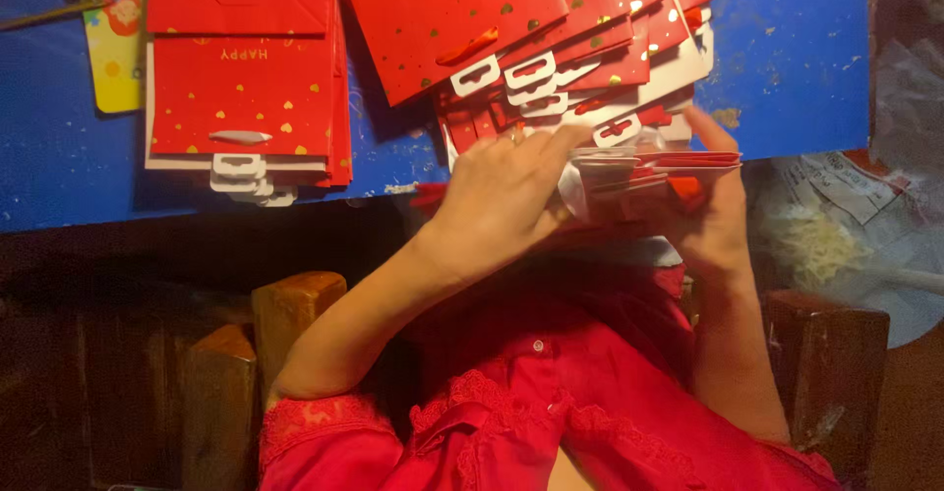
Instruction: The person assembles red paper gift bags by inserting white handles through slots and folding the bag base. They repeatedly pick up bags, thread the handles, and stack the finished items on a blue table.
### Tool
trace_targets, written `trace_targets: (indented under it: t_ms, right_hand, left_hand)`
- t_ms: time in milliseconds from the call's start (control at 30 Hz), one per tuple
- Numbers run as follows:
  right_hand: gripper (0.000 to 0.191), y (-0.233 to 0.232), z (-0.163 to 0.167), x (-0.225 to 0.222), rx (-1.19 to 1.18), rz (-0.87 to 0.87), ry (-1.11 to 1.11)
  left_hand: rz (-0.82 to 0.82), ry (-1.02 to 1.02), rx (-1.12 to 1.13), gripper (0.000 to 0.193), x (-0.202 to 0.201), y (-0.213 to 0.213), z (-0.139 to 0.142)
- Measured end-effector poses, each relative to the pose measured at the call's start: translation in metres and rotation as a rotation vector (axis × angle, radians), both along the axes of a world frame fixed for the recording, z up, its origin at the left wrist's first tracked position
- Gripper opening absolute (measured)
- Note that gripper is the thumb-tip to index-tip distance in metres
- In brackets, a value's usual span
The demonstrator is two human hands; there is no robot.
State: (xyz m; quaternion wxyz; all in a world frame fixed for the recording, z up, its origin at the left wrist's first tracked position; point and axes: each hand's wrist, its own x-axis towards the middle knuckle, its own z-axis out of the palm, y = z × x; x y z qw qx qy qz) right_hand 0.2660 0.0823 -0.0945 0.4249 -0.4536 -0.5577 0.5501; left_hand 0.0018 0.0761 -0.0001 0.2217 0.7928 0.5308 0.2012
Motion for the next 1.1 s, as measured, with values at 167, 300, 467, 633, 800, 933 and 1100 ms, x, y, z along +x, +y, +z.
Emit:
trace_targets:
  t_ms: [167, 300, 467, 633, 800, 933, 1100]
  right_hand:
    - [0.117, -0.001, -0.009, -0.003, 0.104, 0.083, 0.221]
    - [0.111, -0.001, -0.009, -0.005, 0.172, 0.013, 0.095]
    - [0.110, -0.004, -0.017, -0.007, 0.125, -0.023, 0.217]
    - [0.097, -0.001, -0.020, -0.004, 0.194, 0.022, 0.090]
    - [0.080, 0.004, -0.018, -0.005, 0.143, 0.026, 0.057]
    - [0.076, 0.007, -0.017, -0.006, 0.171, 0.035, 0.022]
    - [0.068, 0.007, -0.016, -0.009, 0.184, 0.031, 0.022]
  left_hand:
    - [0.113, -0.011, 0.273, 0.112, 0.006, -0.009, -0.026]
    - [0.163, -0.008, 0.306, 0.108, -0.018, -0.015, -0.034]
    - [0.434, -0.455, 0.166, 0.096, -0.055, -0.034, -0.048]
    - [0.492, -0.642, 0.053, 0.094, -0.051, -0.049, -0.076]
    - [0.483, -0.304, 0.270, 0.089, -0.044, -0.070, -0.089]
    - [0.482, -0.155, 0.349, 0.075, -0.046, -0.094, -0.090]
    - [0.322, -0.171, 0.248, 0.060, -0.041, -0.095, -0.078]
